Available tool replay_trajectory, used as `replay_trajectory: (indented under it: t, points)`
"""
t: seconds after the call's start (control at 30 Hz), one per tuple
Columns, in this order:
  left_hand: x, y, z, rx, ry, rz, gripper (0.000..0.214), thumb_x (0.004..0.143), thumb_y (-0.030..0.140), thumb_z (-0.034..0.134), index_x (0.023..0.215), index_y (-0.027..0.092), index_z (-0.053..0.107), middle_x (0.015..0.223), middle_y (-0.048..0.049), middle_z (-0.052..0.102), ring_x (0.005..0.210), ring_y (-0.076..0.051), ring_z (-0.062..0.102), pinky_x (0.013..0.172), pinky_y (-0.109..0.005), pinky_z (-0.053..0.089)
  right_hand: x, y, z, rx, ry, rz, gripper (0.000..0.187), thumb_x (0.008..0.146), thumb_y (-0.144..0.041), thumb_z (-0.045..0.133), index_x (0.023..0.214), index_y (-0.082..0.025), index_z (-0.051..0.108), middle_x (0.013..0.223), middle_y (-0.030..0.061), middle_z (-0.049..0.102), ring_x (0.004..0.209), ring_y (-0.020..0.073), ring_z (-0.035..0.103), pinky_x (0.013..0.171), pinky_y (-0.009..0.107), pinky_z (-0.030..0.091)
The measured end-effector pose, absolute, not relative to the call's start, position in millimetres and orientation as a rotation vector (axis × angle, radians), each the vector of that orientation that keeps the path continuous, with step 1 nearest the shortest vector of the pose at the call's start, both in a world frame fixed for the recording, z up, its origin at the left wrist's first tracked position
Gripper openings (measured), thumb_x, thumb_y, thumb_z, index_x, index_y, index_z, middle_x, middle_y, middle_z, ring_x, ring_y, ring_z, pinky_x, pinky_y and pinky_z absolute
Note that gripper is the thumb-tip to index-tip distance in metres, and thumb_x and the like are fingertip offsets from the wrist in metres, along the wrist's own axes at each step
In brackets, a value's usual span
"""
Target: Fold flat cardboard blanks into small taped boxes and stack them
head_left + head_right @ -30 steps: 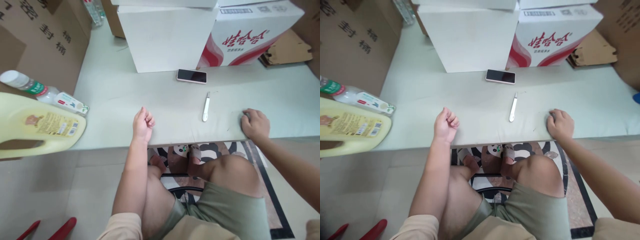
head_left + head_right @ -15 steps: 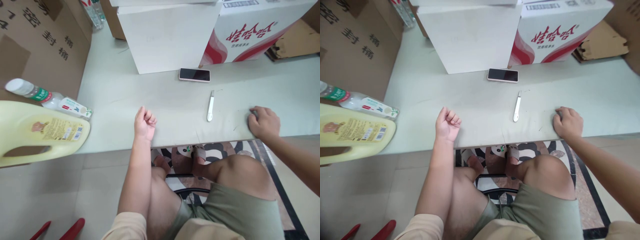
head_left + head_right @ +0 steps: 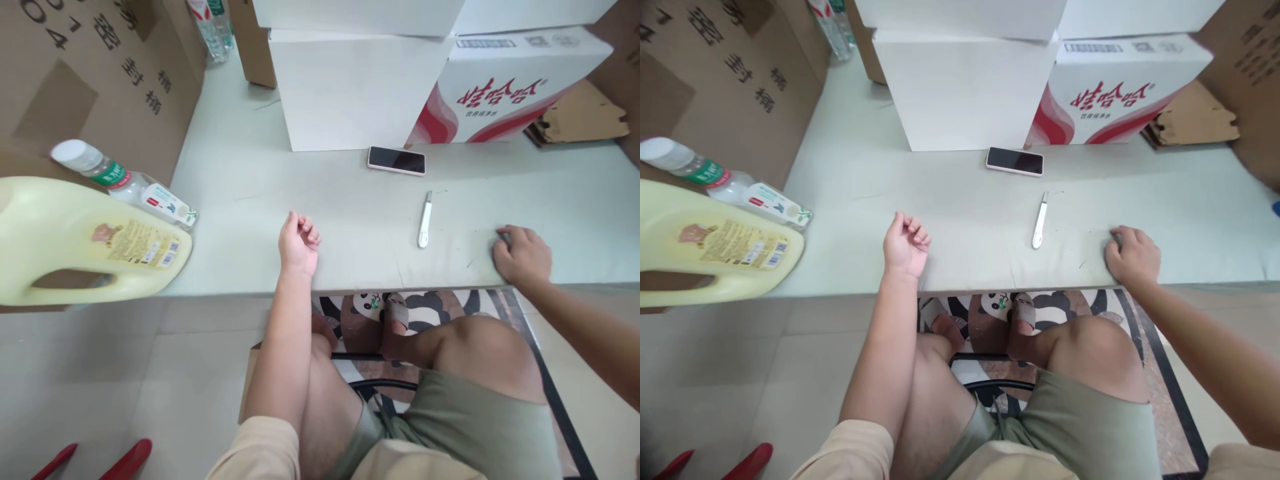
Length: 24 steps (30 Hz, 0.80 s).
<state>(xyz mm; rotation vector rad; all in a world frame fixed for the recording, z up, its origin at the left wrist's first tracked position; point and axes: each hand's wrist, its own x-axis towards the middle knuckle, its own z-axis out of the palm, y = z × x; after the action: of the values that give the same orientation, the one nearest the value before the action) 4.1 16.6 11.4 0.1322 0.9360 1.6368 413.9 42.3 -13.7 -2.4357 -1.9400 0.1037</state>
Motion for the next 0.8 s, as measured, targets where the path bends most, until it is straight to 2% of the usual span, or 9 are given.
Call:
replay_trajectory:
  t: [0.1, 0.17, 0.37, 0.5, 0.57, 0.67, 0.73, 0.8]
  points:
    - [-2.7, 13.2, 11.8, 0.084, 0.892, 1.696, 0.023, 0.092, 0.021, 0.062, 0.076, 0.02, 0.045, 0.058, 0.0083, 0.042, 0.039, -0.004, 0.035, 0.043, -0.019, 0.027, 411.3, 40.5, -11.6, -2.454, -1.938, 0.135, 0.06, 0.095, -0.04, 0.023, 0.137, -0.012, 0.056, 0.146, 0.025, 0.053, 0.138, 0.0379, 0.048, 0.111, 0.045, 0.039]
    - [-7.8, 11.4, 12.1, 0.058, 0.878, 1.717, 0.025, 0.091, 0.018, 0.06, 0.075, 0.021, 0.041, 0.057, 0.009, 0.04, 0.039, -0.004, 0.035, 0.043, -0.018, 0.026, 411.0, 40.4, -11.8, -2.464, -1.935, 0.154, 0.06, 0.094, -0.04, 0.023, 0.137, -0.013, 0.055, 0.147, 0.0245, 0.052, 0.14, 0.0378, 0.048, 0.113, 0.045, 0.038]
    - [-18.8, 9.3, 12.7, 0.075, 0.888, 1.684, 0.051, 0.091, 0.033, 0.066, 0.066, 0.02, 0.024, 0.051, 0.0098, 0.021, 0.039, -0.004, 0.026, 0.043, -0.019, 0.024, 415.3, 43.5, -19.3, -2.503, -1.876, 0.109, 0.054, 0.091, -0.043, 0.026, 0.131, -0.025, 0.058, 0.143, 0.0197, 0.056, 0.137, 0.0377, 0.051, 0.112, 0.049, 0.041]
    - [-20.5, 9.1, 13.2, 0.099, 0.891, 1.715, 0.061, 0.092, 0.04, 0.066, 0.061, 0.02, 0.018, 0.051, 0.0084, 0.017, 0.04, -0.004, 0.023, 0.042, -0.021, 0.023, 411.4, 45.7, -17.1, -2.627, -1.849, 0.149, 0.059, 0.091, -0.045, 0.023, 0.137, -0.025, 0.054, 0.148, 0.0203, 0.052, 0.14, 0.035, 0.049, 0.115, 0.046, 0.04]
    - [-21.2, 9.2, 13.8, 0.104, 0.885, 1.711, 0.061, 0.092, 0.041, 0.066, 0.059, 0.02, 0.019, 0.051, 0.008, 0.017, 0.04, -0.004, 0.022, 0.042, -0.021, 0.023, 402.9, 49.0, -10.9, -2.683, -1.871, 0.094, 0.059, 0.091, -0.045, 0.02, 0.134, -0.026, 0.056, 0.149, 0.0203, 0.052, 0.144, 0.0341, 0.045, 0.117, 0.052, 0.036]
    - [-23.5, 9.1, 14.4, 0.093, 0.899, 1.684, 0.057, 0.094, 0.033, 0.061, 0.057, 0.02, 0.02, 0.05, 0.0076, 0.018, 0.04, -0.004, 0.024, 0.042, -0.021, 0.022, 378.9, 56.5, 3.4, -2.672, -2.001, -0.111, 0.058, 0.091, -0.049, 0.022, 0.127, -0.025, 0.06, 0.152, 0.0188, 0.051, 0.15, 0.0345, 0.037, 0.118, 0.058, 0.03]
    - [-25.6, 8.8, 14.1, 0.088, 0.909, 1.682, 0.055, 0.095, 0.029, 0.059, 0.056, 0.02, 0.021, 0.049, 0.0075, 0.019, 0.04, -0.004, 0.024, 0.042, -0.02, 0.022, 356.2, 61.3, 12.9, -2.63, -2.086, -0.08, 0.062, 0.09, -0.054, 0.025, 0.131, -0.021, 0.058, 0.147, 0.0191, 0.056, 0.143, 0.036, 0.047, 0.111, 0.054, 0.039]
    - [-27.6, 8.5, 13.1, 0.091, 0.912, 1.688, 0.056, 0.093, 0.029, 0.061, 0.056, 0.02, 0.02, 0.049, 0.0076, 0.019, 0.04, -0.004, 0.024, 0.042, -0.02, 0.023, 331.5, 64.0, 19.0, -2.583, -2.182, 0.094, 0.065, 0.089, -0.057, 0.028, 0.135, -0.019, 0.053, 0.135, 0.0174, 0.065, 0.128, 0.0358, 0.06, 0.1, 0.048, 0.047]
